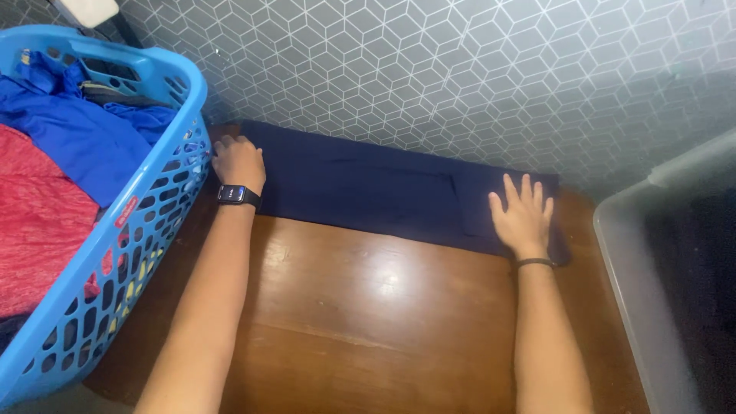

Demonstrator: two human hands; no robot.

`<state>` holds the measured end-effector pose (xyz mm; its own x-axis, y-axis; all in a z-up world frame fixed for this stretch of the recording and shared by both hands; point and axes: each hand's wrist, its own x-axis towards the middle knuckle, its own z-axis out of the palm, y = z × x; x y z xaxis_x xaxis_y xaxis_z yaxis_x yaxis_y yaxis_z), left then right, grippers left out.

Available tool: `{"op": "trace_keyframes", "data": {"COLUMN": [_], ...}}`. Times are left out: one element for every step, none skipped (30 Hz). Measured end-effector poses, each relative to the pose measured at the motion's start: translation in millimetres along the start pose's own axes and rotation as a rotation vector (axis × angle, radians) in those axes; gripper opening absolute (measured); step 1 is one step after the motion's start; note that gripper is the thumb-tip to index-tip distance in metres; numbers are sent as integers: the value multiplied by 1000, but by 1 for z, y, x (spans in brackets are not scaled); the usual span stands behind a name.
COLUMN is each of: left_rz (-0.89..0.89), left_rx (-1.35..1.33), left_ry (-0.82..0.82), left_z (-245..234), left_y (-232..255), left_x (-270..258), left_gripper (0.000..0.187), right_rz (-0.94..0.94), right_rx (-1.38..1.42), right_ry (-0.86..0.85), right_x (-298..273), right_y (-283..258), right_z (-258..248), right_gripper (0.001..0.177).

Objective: Folding a blue shirt and a pink shirt on a wooden table and placing them into a storage bin.

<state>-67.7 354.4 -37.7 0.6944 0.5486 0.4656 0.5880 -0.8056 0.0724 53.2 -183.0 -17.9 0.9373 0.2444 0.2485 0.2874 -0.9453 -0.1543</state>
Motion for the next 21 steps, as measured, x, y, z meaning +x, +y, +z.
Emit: {"op": "trace_keyframes", "data": {"left_rz": [-1,-35,-69,-69,-65,-61,-61,-71,-82,-83,-41,2,3,-55,-113,-113,-100,-87,-88,-59,-29], "left_rx": [1,-12,-25,-25,-51,-78,-78,-124,-170,-171,-155,-139,-141,-258,-376,-376,-447,-518,-518,-592,-665], "left_ry": [-3,-9,-16,-19,-35,-49,-50,-83,-117,-115,-87,-60,-58,-117,-176,-176,-192,-209,-212,-162,-112], "left_z": [2,5,7,8,9,10,11,11,11,12,12,13,8,4,0,-5,-10,-15,-16,-18,-20], "left_y": [-2,-2,-2,-3,-4,-5,-5,-5,-5,-7,-9,-10,-11,-11,-12,-12,-12,-13,-11,-10,-9], "left_x": [1,1,2,2,2,3,3,4,4,5,7,9,13,16,19,21,23,23,23,24,26], "left_gripper": [37,41,45,45,44,43,43,40,37,37,38,38,38,40,41,41,43,46,46,44,43], "right_rz": [-1,-1,-1,0,-5,-11,-10,-23,-35,-36,-86,-133,-132,-210,-289,-288,-372,-455,-455,-378,-299], "right_rx": [0,5,9,9,20,32,32,36,40,39,-34,-108,-109,-110,-111,-112,66,246,245,464,678], "right_ry": [-3,1,5,3,14,27,26,65,104,106,194,282,283,353,423,423,467,506,504,361,212], "right_x": [0,-1,-1,-2,-3,-3,-4,-5,-5,-6,-6,-8,-9,-11,-14,-15,-17,-19,-19,-18,-17], "right_y": [-1,-1,0,-1,-1,-2,-1,0,1,-1,-3,-5,-15,-26,-37,-58,-80,-102,-121,-141,-162], "right_z": [0,0,0,0,-1,-2,1,3,5,4,2,1,-5,-11,-17,-24,-31,-37,-32,-26,-21], "right_gripper": [66,65,65,65,65,64,64,62,59,59,55,50,50,44,39,39,32,26,26,24,23]}}
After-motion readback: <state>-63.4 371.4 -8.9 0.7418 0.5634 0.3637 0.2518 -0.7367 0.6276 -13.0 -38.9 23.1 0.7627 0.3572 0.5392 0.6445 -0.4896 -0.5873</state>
